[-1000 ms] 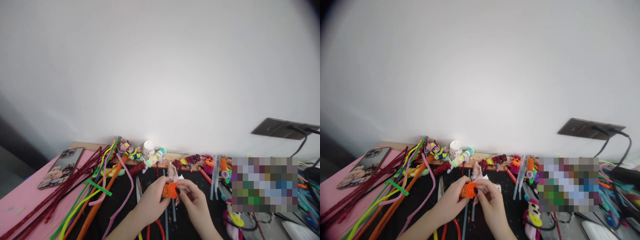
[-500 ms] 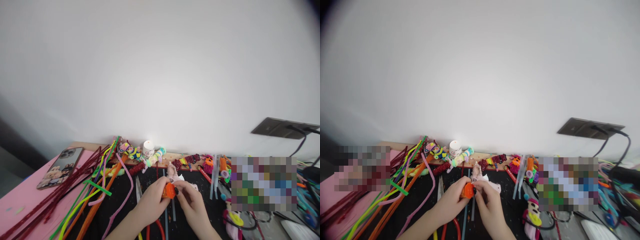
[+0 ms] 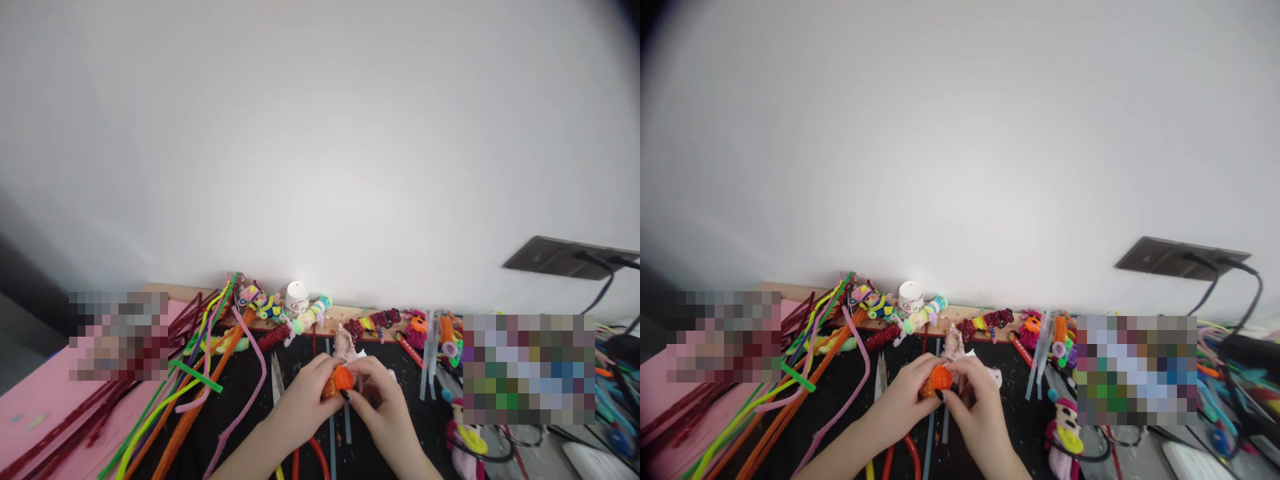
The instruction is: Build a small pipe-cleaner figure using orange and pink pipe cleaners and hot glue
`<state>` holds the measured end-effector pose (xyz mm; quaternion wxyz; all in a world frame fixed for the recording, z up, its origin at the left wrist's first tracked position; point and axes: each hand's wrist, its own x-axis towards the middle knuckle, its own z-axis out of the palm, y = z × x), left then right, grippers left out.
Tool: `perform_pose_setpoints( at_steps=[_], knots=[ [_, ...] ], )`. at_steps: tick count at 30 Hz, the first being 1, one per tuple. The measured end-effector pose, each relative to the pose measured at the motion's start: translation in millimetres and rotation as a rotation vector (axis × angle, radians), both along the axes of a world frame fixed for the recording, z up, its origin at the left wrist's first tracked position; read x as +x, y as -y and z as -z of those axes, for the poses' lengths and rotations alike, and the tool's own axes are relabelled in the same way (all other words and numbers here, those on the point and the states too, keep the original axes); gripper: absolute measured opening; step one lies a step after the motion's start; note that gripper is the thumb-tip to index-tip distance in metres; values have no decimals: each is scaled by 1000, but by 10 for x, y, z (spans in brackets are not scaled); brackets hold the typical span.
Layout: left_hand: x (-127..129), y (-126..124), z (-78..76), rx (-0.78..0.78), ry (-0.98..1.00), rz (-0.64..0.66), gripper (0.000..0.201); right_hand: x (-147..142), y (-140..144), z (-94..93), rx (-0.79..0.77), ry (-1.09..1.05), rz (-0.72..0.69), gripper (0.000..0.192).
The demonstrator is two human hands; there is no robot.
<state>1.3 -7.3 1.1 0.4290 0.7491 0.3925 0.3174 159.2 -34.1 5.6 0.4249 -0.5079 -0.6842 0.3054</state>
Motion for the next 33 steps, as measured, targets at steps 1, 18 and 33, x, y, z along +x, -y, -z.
perform_pose_setpoints(
  at_steps=[1,18,33],
  knots=[
    [-2,-8,11,4,-19,-5,19,-1,2,-5,5,-7,-12,20],
    [-28,-17,129,57,-187,-29,9,-54,20,-35,129,21,-45,11],
    [-31,23,-17,61,-22,-46,28,-18,28,-22,244,103,15,31]
  ],
)
